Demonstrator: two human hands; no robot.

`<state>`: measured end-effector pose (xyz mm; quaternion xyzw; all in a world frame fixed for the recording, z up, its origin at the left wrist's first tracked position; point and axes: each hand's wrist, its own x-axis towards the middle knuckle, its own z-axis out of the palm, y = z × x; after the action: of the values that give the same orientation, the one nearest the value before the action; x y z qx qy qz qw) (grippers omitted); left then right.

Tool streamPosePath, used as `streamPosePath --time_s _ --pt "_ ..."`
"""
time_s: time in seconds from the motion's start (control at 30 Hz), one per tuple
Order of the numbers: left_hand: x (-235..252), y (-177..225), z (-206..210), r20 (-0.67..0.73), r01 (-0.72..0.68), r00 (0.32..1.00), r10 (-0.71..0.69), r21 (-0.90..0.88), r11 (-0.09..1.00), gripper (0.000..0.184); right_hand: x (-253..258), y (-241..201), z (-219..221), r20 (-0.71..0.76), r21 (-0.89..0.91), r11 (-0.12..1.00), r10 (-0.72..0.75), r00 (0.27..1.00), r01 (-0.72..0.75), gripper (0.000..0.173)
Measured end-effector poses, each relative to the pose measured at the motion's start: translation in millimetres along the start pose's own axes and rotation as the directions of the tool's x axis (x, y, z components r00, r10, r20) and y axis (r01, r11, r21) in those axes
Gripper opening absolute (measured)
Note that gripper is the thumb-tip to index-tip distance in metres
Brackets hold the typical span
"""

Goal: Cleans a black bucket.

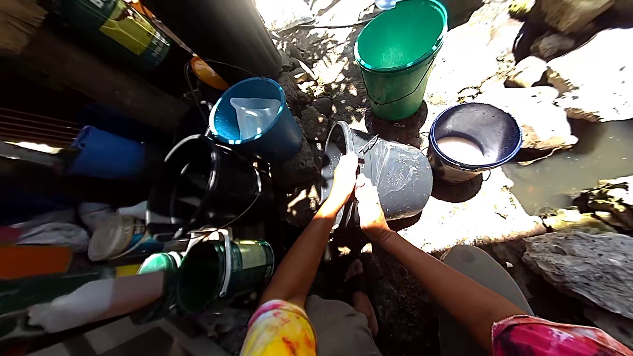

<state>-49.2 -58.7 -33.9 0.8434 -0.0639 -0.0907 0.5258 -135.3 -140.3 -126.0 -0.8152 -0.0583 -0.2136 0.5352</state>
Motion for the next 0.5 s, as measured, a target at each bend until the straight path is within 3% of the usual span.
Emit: streamPosePath --time_s 0.13,0.2,0.3,0.37,0.47,0.5 --pt "-4 9 10 -0.011 -0.022 1.000 0.022 0.009 1.000 0.035 40 -7 -1 -0.201 -0.054 0.998 0.003 0.979 -0.014 0.044" --pt "-1 12 12 -0.015 0.025 1.000 -0.025 -0.015 1.000 0.037 19 -11 2 -0.073 -0.043 0.998 0.038 0.997 -0.042 0.054" --pt "-2 18 10 -0.007 0.084 0.996 -0.084 0.006 0.996 0.047 -19 4 -4 0.099 -0.236 0.959 -0.136 0.986 0.156 0.050" --pt "-5 18 11 0.000 0.042 0.999 -0.042 0.056 0.998 0.046 0 9 -9 0.028 -0.224 0.967 -0.123 0.992 0.126 0.049" --pt "-4 17 19 0.012 -0.023 1.000 0.023 0.062 0.998 0.036 44 2 -6 -0.224 -0.157 0.988 -0.036 0.974 0.001 0.048" --pt "-5 15 18 0.010 -0.020 1.000 0.020 0.051 0.998 0.035 41 -1 -5 -0.208 -0.126 0.992 -0.015 0.978 -0.011 0.051"
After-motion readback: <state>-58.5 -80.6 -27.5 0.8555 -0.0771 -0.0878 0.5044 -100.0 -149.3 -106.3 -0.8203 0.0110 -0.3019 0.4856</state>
